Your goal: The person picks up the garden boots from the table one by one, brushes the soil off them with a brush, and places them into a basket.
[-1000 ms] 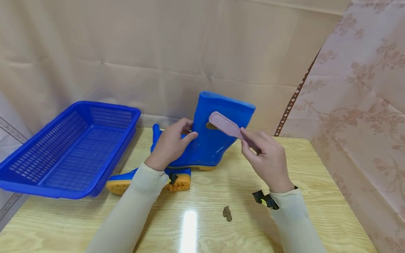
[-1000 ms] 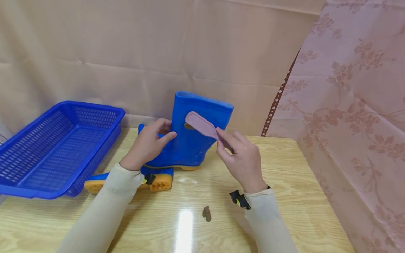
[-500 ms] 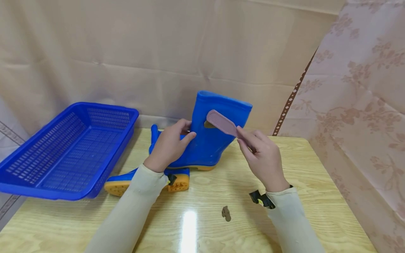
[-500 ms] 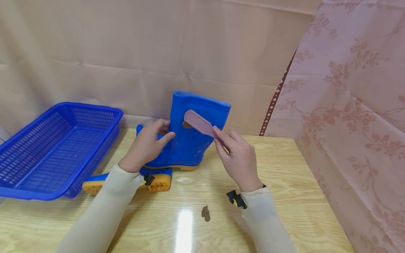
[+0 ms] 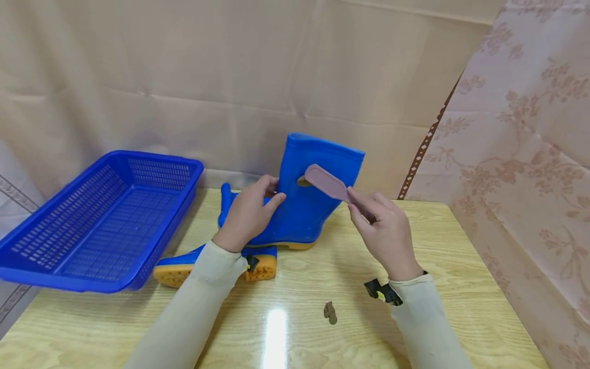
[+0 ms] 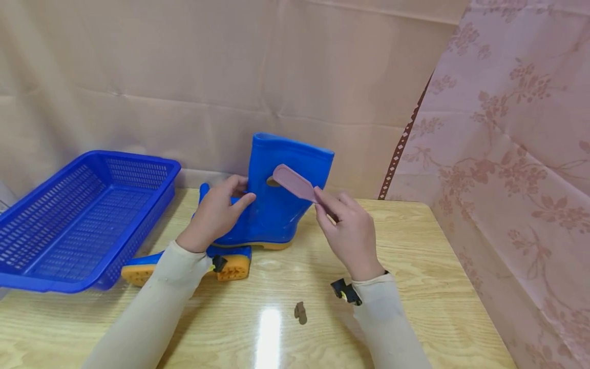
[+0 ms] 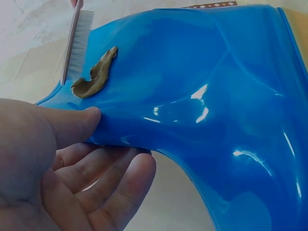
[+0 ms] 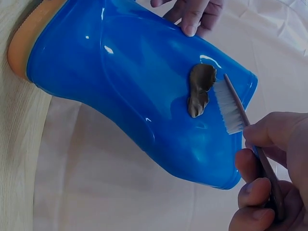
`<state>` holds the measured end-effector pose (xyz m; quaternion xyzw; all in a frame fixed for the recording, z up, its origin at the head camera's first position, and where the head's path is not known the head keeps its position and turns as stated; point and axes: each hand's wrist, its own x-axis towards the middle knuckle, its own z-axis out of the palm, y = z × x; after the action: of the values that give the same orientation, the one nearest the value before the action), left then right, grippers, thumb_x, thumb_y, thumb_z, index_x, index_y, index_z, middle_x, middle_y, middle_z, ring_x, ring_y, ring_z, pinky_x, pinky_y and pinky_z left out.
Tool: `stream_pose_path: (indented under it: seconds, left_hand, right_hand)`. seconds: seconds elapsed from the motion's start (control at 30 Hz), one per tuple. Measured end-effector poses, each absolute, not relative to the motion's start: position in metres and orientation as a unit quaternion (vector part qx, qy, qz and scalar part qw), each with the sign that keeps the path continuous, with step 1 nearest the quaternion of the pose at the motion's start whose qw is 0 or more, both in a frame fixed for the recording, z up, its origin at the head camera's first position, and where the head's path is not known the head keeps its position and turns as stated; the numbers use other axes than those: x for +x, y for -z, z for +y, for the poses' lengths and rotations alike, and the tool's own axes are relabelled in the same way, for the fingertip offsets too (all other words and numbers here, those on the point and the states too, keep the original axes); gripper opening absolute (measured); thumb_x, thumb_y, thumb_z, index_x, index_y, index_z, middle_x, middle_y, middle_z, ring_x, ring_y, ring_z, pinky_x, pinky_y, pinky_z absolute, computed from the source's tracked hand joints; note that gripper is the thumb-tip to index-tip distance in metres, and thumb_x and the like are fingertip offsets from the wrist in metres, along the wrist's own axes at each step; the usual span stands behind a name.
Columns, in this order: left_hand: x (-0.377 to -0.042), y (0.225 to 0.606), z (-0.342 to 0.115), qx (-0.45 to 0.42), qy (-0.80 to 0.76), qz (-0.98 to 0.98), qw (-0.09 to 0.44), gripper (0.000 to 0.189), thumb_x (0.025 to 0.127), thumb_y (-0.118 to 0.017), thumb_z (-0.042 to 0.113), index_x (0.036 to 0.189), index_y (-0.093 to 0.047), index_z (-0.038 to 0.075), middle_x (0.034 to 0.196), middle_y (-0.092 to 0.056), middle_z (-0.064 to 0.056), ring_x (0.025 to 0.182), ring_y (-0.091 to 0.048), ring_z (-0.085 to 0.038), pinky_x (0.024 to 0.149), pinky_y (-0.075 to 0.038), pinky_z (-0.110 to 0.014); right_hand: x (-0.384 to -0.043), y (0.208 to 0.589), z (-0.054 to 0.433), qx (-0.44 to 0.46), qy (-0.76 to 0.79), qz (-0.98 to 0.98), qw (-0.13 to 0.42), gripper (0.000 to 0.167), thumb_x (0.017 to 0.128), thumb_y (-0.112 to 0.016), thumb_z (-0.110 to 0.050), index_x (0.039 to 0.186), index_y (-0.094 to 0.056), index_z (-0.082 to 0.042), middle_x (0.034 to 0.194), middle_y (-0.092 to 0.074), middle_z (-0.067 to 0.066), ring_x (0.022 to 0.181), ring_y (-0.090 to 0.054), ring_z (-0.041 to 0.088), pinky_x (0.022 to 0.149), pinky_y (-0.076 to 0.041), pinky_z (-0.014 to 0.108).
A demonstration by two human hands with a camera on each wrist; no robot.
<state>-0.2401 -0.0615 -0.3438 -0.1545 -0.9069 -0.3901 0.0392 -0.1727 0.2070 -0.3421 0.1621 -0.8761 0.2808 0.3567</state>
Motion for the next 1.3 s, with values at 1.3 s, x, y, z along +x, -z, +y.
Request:
stream_pose_path:
  seconds: [1.3]
  left_hand:
    - [-0.2406,0.3445,-0.0597,-0.149,0.390,-0.908,0.038,0.039,0.106,-0.059,0.034,0.140,-0.056,0.014,0.132,-0.067,-0.008,0.121,-0.065,-0.028,0.103,-0.053,-0.050]
  right_hand:
    - [-0.1751,0.3472,0.2077,0.177,-0.277,-0.871,0.364,0.036,0.094,-0.076,-0.007,0.129,-0.074,-0.016,0.082,-0.064,0.002,0.063,-0.045,0.009,0.055,-0.030,0.017]
